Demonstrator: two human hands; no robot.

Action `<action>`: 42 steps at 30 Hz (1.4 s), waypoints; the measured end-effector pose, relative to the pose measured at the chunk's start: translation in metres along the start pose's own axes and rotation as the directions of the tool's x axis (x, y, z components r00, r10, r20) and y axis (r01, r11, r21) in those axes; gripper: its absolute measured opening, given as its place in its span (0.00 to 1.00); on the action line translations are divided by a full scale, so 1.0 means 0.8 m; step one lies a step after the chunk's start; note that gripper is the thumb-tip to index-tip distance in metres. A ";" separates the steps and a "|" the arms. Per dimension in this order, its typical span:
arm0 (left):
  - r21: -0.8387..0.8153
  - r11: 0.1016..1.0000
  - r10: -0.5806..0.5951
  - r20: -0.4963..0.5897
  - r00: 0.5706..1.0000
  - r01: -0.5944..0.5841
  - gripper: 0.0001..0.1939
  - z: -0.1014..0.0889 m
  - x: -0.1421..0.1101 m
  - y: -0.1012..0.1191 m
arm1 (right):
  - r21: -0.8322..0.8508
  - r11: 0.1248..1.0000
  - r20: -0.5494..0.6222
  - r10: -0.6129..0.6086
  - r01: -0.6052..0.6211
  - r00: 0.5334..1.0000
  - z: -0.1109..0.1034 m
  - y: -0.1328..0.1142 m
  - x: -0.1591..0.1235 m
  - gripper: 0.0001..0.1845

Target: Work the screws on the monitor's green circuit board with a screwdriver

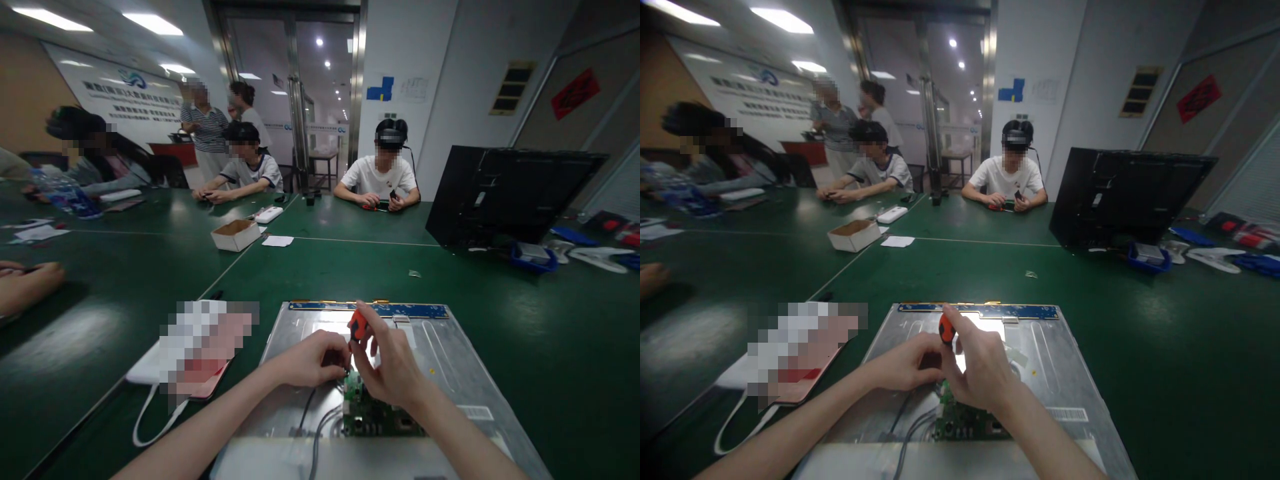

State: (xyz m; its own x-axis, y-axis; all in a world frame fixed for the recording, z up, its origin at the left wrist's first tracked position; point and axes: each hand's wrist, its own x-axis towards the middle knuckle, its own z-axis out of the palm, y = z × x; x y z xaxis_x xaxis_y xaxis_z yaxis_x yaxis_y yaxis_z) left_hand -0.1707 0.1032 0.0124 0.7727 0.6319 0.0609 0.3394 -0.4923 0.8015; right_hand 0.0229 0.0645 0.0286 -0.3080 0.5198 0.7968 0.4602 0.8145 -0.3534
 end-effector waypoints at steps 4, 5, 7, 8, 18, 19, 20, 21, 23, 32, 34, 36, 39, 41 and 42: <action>0.016 1.000 -0.004 0.007 1.000 0.004 0.04 0.000 -0.001 -0.003 | 0.004 1.000 -0.007 0.007 -0.007 1.000 0.000 0.001 0.001 0.34; 0.022 1.000 -0.002 0.007 1.000 0.001 0.04 0.000 -0.001 -0.003 | -0.006 1.000 -0.018 0.006 -0.006 1.000 0.000 0.001 0.001 0.33; 0.023 1.000 0.005 0.012 1.000 -0.005 0.04 0.000 -0.001 -0.003 | -0.031 0.999 -0.043 0.005 -0.006 0.999 -0.001 0.001 0.003 0.31; 0.019 1.000 0.012 0.016 1.000 -0.012 0.05 -0.001 0.000 -0.003 | -0.043 0.999 -0.051 0.006 -0.008 0.999 -0.001 0.001 0.004 0.30; 0.000 0.999 0.041 -0.008 0.999 -0.041 0.05 -0.001 0.000 0.000 | -0.029 1.000 -0.021 -0.013 0.012 1.000 -0.003 0.002 0.005 0.29; -0.012 0.999 0.041 -0.004 0.999 -0.041 0.05 0.000 0.000 -0.001 | -0.013 1.000 -0.011 -0.014 0.013 1.000 -0.003 0.002 0.004 0.30; -0.022 0.999 0.042 0.001 0.999 -0.042 0.05 0.001 -0.001 -0.002 | 0.002 1.000 -0.004 -0.016 0.016 1.000 -0.003 0.003 0.003 0.31; -0.028 0.999 0.042 0.005 0.999 -0.042 0.05 0.001 -0.001 -0.003 | 0.012 1.000 0.001 -0.015 0.015 1.000 -0.002 0.003 0.003 0.32; -0.027 0.999 0.040 0.007 0.999 -0.040 0.05 0.002 -0.001 -0.006 | 0.014 1.000 0.003 -0.008 0.008 1.000 -0.002 0.003 0.002 0.33; 0.003 1.000 0.013 0.006 1.000 -0.013 0.07 -0.001 0.000 0.000 | -0.047 0.999 -0.080 -0.001 -0.003 0.997 -0.002 0.000 0.007 0.25; 0.004 1.000 0.025 -0.004 1.000 -0.025 0.06 -0.001 0.000 0.000 | -0.034 0.999 -0.075 -0.017 0.014 0.997 -0.002 0.001 0.007 0.24; 0.007 0.999 0.036 -0.011 0.999 -0.036 0.06 -0.001 0.000 0.000 | -0.028 0.999 -0.062 -0.030 0.028 0.998 -0.002 0.001 0.007 0.24; 0.020 1.000 0.024 -0.015 1.000 -0.024 0.05 -0.001 0.000 0.001 | -0.001 0.999 -0.038 -0.038 0.038 0.999 -0.003 0.000 0.006 0.26; 0.023 1.000 -0.001 -0.011 1.000 0.001 0.05 -0.001 0.000 0.002 | 0.021 0.999 -0.025 -0.034 0.035 0.999 -0.004 -0.002 0.004 0.28; 0.021 1.000 -0.014 -0.004 1.000 0.014 0.05 -0.001 0.000 0.003 | 0.026 0.999 -0.020 -0.028 0.029 0.999 -0.004 -0.002 0.004 0.28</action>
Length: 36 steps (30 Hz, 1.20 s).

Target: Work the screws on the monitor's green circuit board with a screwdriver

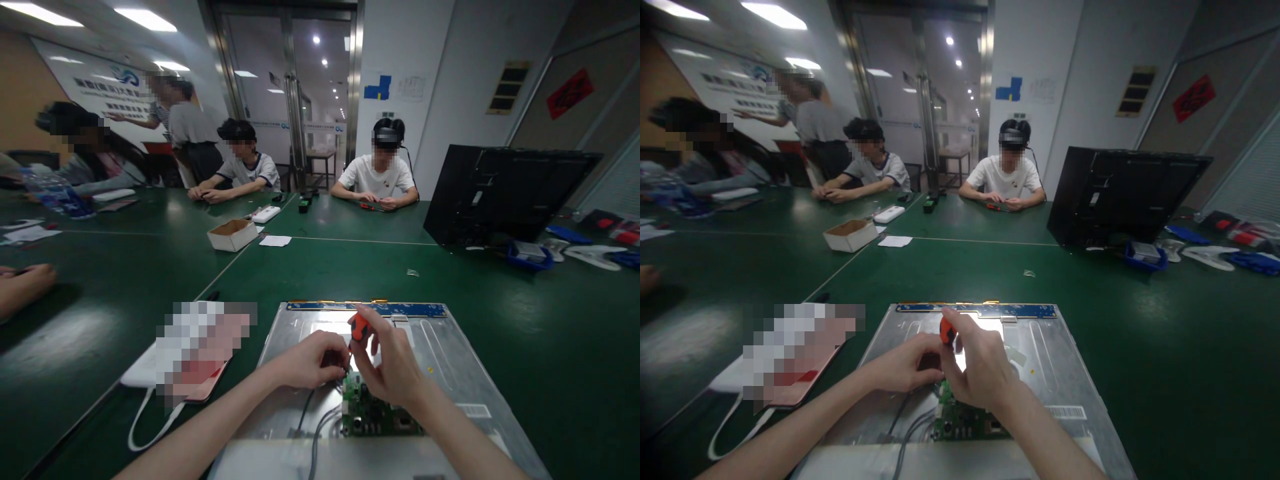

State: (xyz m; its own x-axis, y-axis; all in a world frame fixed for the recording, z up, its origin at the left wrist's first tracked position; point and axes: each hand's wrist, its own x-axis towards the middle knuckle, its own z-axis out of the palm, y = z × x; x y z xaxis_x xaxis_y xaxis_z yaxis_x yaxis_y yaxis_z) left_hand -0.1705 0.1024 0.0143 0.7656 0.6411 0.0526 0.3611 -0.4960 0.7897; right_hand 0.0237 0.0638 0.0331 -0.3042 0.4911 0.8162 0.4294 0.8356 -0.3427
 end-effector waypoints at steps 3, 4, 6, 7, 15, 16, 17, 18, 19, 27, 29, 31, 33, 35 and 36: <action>-0.002 1.000 -0.029 0.016 0.999 0.029 0.06 0.001 0.000 0.000 | -0.018 1.000 -0.002 0.019 -0.019 1.000 0.001 -0.002 -0.001 0.28; 0.004 0.999 -0.034 0.015 0.999 0.034 0.06 0.001 0.000 0.001 | -0.029 0.999 -0.010 0.022 -0.022 1.000 0.001 -0.002 -0.001 0.28; 0.018 0.999 -0.034 0.016 0.999 0.034 0.06 0.000 0.000 0.001 | -0.049 0.999 -0.033 0.019 -0.021 0.999 0.003 -0.001 -0.001 0.26; 0.022 0.999 -0.030 0.018 0.999 0.030 0.06 0.000 0.000 0.001 | -0.057 0.998 -0.042 0.013 -0.016 0.999 0.003 -0.001 -0.001 0.25; -0.007 1.000 -0.002 -0.002 1.000 0.002 0.06 0.001 -0.001 0.001 | -0.028 0.999 -0.007 -0.023 0.023 1.000 0.004 0.000 0.001 0.25; -0.011 1.000 -0.005 -0.007 1.000 0.005 0.06 0.002 -0.002 0.000 | -0.016 1.000 0.002 -0.020 0.020 1.000 0.003 0.000 0.001 0.26; -0.012 1.000 -0.012 -0.012 1.000 0.012 0.05 0.003 -0.002 0.000 | -0.003 1.000 0.010 -0.017 0.017 1.000 0.003 -0.001 0.000 0.27; -0.012 1.000 -0.018 -0.014 1.000 0.018 0.04 0.003 -0.003 0.000 | 0.009 1.000 0.017 -0.015 0.015 1.000 0.003 -0.002 0.000 0.28; -0.010 1.000 -0.024 -0.014 1.000 0.024 0.04 0.004 -0.003 -0.001 | 0.017 1.000 0.023 -0.013 0.012 1.000 0.002 -0.002 0.000 0.29; 0.014 0.999 0.038 0.021 0.999 -0.038 0.06 -0.003 0.001 0.001 | -0.049 0.999 -0.030 -0.008 0.006 1.000 0.004 -0.002 0.002 0.23; 0.020 0.999 0.037 0.010 0.999 -0.038 0.06 -0.003 0.001 -0.001 | -0.059 0.998 -0.035 -0.020 0.018 0.999 0.004 -0.002 0.002 0.22; 0.017 0.999 0.040 0.001 0.999 -0.040 0.06 -0.002 0.000 -0.003 | -0.063 0.998 -0.022 -0.018 0.017 1.000 0.005 -0.003 0.002 0.23; 0.012 0.999 0.043 0.006 0.999 -0.043 0.05 -0.001 0.000 -0.005 | -0.043 0.999 -0.001 -0.014 0.014 1.000 0.004 -0.003 0.001 0.26; 0.016 0.999 0.036 0.019 0.999 -0.037 0.03 0.001 0.000 -0.006 | -0.006 1.000 0.026 -0.018 0.018 1.000 0.003 -0.004 0.001 0.29; 0.021 0.999 0.029 0.021 0.999 -0.029 0.03 0.001 0.000 -0.006 | 0.009 1.000 0.036 -0.019 0.019 0.999 0.003 -0.004 0.001 0.30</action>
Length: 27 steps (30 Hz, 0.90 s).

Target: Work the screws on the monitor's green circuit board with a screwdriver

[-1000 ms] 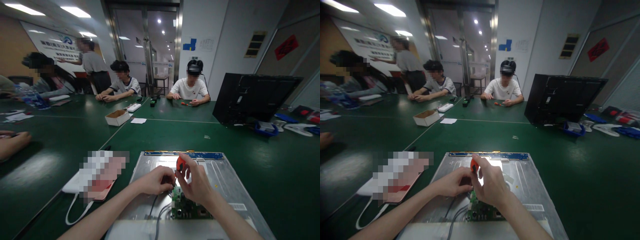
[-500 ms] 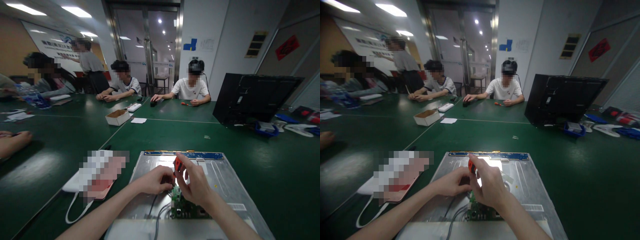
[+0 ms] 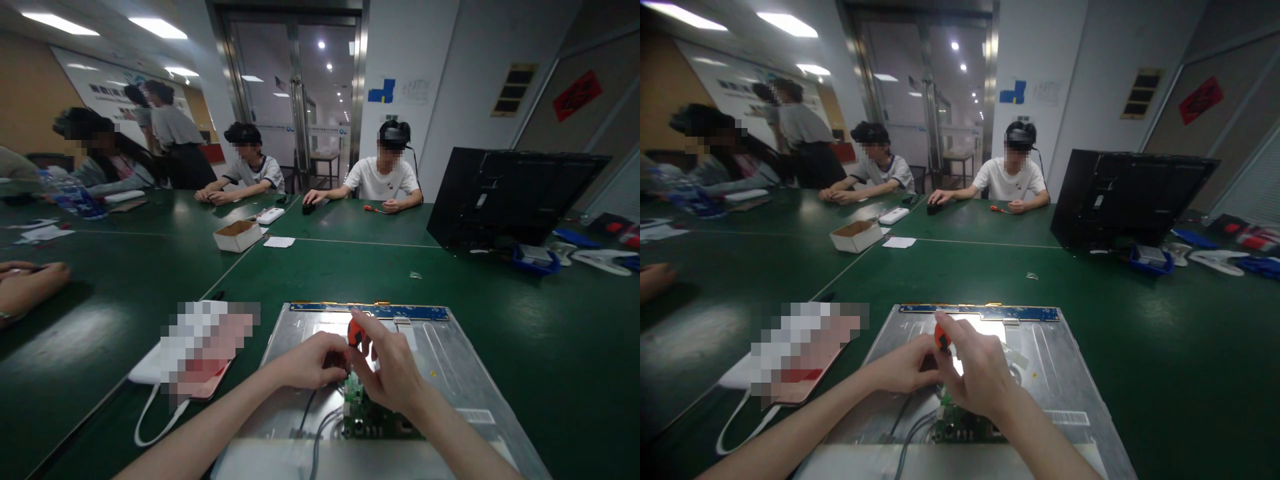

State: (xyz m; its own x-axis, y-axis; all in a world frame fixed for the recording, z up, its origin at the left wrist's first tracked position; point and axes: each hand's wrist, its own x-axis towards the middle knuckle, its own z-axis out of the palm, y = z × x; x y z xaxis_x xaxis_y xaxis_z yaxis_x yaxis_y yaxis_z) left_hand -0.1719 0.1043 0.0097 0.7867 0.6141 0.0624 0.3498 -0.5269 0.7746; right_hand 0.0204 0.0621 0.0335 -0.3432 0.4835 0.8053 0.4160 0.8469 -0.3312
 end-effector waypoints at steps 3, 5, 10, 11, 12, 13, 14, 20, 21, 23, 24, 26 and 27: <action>0.005 1.000 -0.024 -0.021 1.000 0.024 0.03 0.002 -0.001 0.000 | 0.007 1.000 0.005 0.005 -0.005 1.000 -0.001 0.000 0.000 0.32; -0.009 1.000 -0.029 -0.029 0.999 0.029 0.03 0.002 -0.001 0.001 | -0.019 1.000 -0.010 0.012 -0.012 1.000 0.000 0.000 0.000 0.31; -0.020 0.999 -0.033 -0.010 0.999 0.033 0.04 -0.001 0.000 0.005 | -0.076 0.997 -0.060 0.008 -0.013 0.998 0.002 0.002 0.000 0.27; -0.017 0.999 -0.035 -0.014 0.999 0.034 0.04 -0.001 0.000 0.006 | -0.085 0.996 -0.063 0.005 -0.010 0.998 0.002 0.003 0.000 0.26; -0.013 0.999 -0.035 -0.019 0.999 0.034 0.05 -0.002 0.000 0.007 | -0.092 0.996 -0.065 0.003 -0.009 0.998 0.002 0.004 0.001 0.26; -0.009 0.999 -0.033 -0.025 0.999 0.033 0.05 -0.002 0.000 0.007 | -0.096 0.995 -0.062 0.004 -0.010 0.998 0.001 0.004 0.001 0.25; -0.005 0.999 -0.032 -0.029 0.999 0.031 0.05 -0.002 0.000 0.008 | -0.095 0.995 -0.058 0.007 -0.012 0.998 0.001 0.005 0.001 0.25; 0.007 0.998 -0.055 -0.018 0.998 0.055 0.04 0.000 -0.001 0.003 | 0.005 1.000 0.000 0.027 -0.027 1.000 -0.002 0.003 0.001 0.29; 0.003 0.999 -0.052 -0.017 0.998 0.052 0.04 0.001 -0.001 0.002 | 0.014 1.000 0.005 0.027 -0.027 1.000 -0.002 0.003 0.000 0.30; -0.004 0.999 -0.044 -0.015 0.999 0.044 0.04 0.001 -0.001 0.000 | 0.008 1.000 0.006 0.030 -0.030 1.000 -0.001 0.002 -0.001 0.31; -0.003 0.999 -0.043 -0.012 0.999 0.043 0.04 0.001 -0.001 0.000 | -0.004 0.999 0.001 0.034 -0.034 0.999 -0.001 0.003 -0.002 0.31; 0.000 0.999 -0.043 -0.003 0.999 0.043 0.04 0.001 0.000 0.000 | -0.039 0.998 -0.021 0.045 -0.046 0.999 0.001 0.003 -0.002 0.30; 0.001 0.999 -0.044 0.000 0.999 0.044 0.04 0.000 0.000 0.001 | -0.055 0.997 -0.036 0.047 -0.049 0.998 0.001 0.004 -0.002 0.29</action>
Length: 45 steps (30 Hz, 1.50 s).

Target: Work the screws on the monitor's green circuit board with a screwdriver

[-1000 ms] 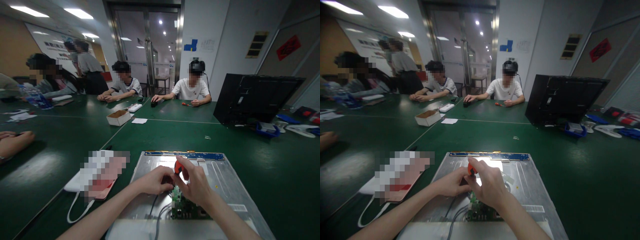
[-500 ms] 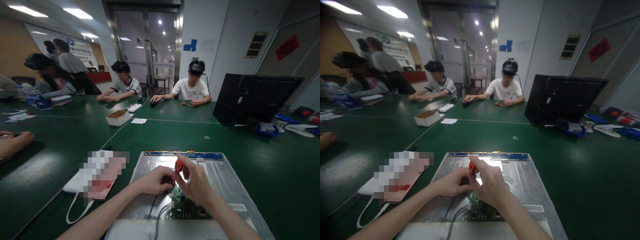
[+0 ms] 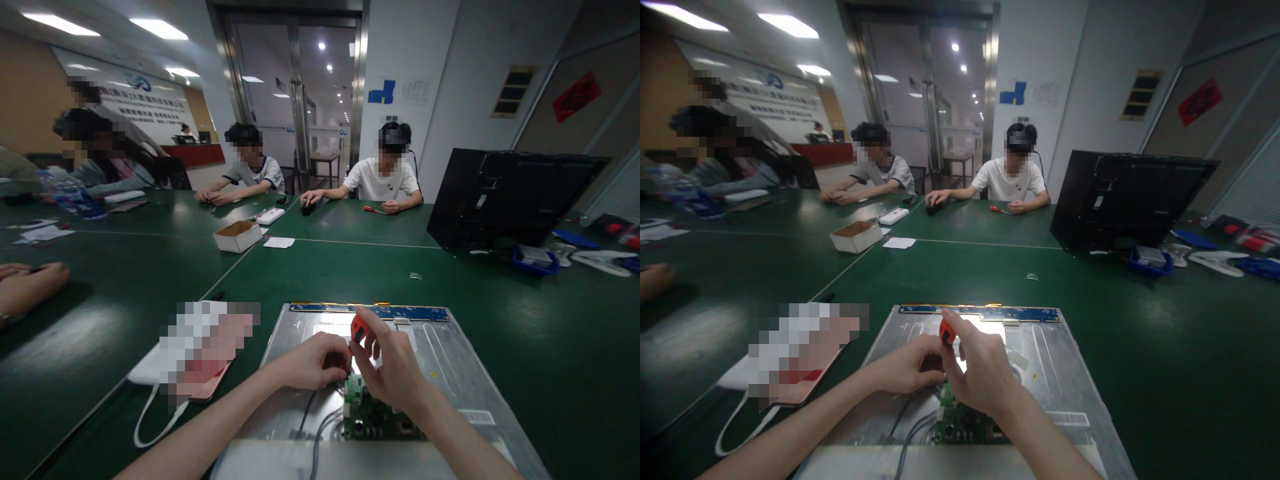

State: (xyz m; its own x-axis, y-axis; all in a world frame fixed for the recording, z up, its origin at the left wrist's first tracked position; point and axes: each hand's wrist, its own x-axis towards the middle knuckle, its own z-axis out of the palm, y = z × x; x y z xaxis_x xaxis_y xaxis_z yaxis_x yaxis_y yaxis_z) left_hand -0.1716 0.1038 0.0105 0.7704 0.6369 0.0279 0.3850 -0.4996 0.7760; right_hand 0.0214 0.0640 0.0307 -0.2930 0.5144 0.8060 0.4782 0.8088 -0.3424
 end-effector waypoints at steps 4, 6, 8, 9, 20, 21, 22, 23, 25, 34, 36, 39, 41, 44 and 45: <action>-0.016 1.000 0.017 -0.007 1.000 -0.017 0.06 -0.003 0.000 0.004 | -0.031 0.999 -0.054 -0.019 0.018 0.998 0.002 0.002 0.001 0.24; -0.015 1.000 0.027 -0.007 1.000 -0.027 0.07 -0.004 0.001 0.005 | -0.030 0.999 -0.054 -0.019 0.018 0.998 0.002 0.002 0.001 0.24; -0.007 0.999 0.036 -0.005 0.999 -0.036 0.06 -0.004 0.001 0.005 | -0.025 1.000 -0.043 -0.013 0.012 0.999 0.002 0.002 0.002 0.24; -0.007 0.999 0.039 -0.002 0.999 -0.039 0.06 -0.004 0.001 0.005 | -0.018 1.000 -0.035 -0.011 0.011 0.999 0.001 0.001 0.002 0.24; -0.029 0.999 0.036 -0.010 0.999 -0.036 0.03 0.000 0.000 0.003 | -0.027 1.000 -0.059 0.004 -0.005 0.998 0.001 -0.007 0.001 0.25; -0.034 0.998 0.046 -0.010 0.999 -0.046 0.02 0.000 0.000 0.003 | -0.033 0.999 -0.071 -0.001 -0.001 0.998 0.001 -0.007 0.002 0.24; -0.040 0.998 0.054 -0.013 0.998 -0.054 0.02 -0.001 0.000 0.002 | -0.044 0.999 -0.083 -0.009 0.006 0.996 0.001 -0.006 0.003 0.23; -0.048 0.997 0.061 -0.016 0.998 -0.061 0.02 -0.002 0.001 0.002 | -0.056 0.998 -0.095 -0.022 0.016 0.995 0.002 -0.006 0.004 0.21; -0.053 0.996 0.065 -0.012 0.998 -0.065 0.02 -0.003 0.001 0.001 | -0.068 0.997 -0.106 -0.045 0.038 0.993 0.002 -0.005 0.005 0.19; -0.032 0.999 0.027 -0.009 1.000 -0.028 0.03 0.001 0.000 -0.001 | 0.078 0.996 0.021 -0.034 0.032 0.999 -0.004 -0.006 0.005 0.29; -0.037 0.999 0.008 -0.014 1.000 -0.009 0.02 0.002 -0.001 -0.001 | 0.081 0.996 0.019 -0.036 0.034 0.999 -0.004 -0.006 0.004 0.30; -0.051 0.999 0.012 -0.009 1.000 -0.012 0.02 0.001 0.000 0.000 | 0.037 0.999 -0.012 -0.028 0.028 1.000 -0.001 -0.005 0.003 0.27; -0.067 0.997 0.036 0.001 0.999 -0.036 0.01 0.000 0.001 0.000 | -0.002 0.999 -0.040 -0.034 0.034 0.999 0.001 -0.003 0.003 0.23; -0.065 0.997 0.042 -0.007 0.999 -0.043 0.02 0.000 0.001 -0.001 | -0.036 0.998 -0.067 -0.055 0.053 0.996 0.002 -0.003 0.004 0.18; -0.057 0.998 0.036 -0.013 0.999 -0.037 0.02 0.000 0.001 -0.001 | -0.033 0.998 -0.063 -0.058 0.056 0.996 0.002 -0.003 0.004 0.17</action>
State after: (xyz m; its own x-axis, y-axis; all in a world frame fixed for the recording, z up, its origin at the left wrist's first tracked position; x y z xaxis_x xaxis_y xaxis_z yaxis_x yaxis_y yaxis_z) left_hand -0.1713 0.1047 0.0096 0.7772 0.6260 0.0639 0.3269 -0.4885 0.8090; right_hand 0.0181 0.0640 0.0334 -0.2671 0.4477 0.8534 0.4882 0.8263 -0.2807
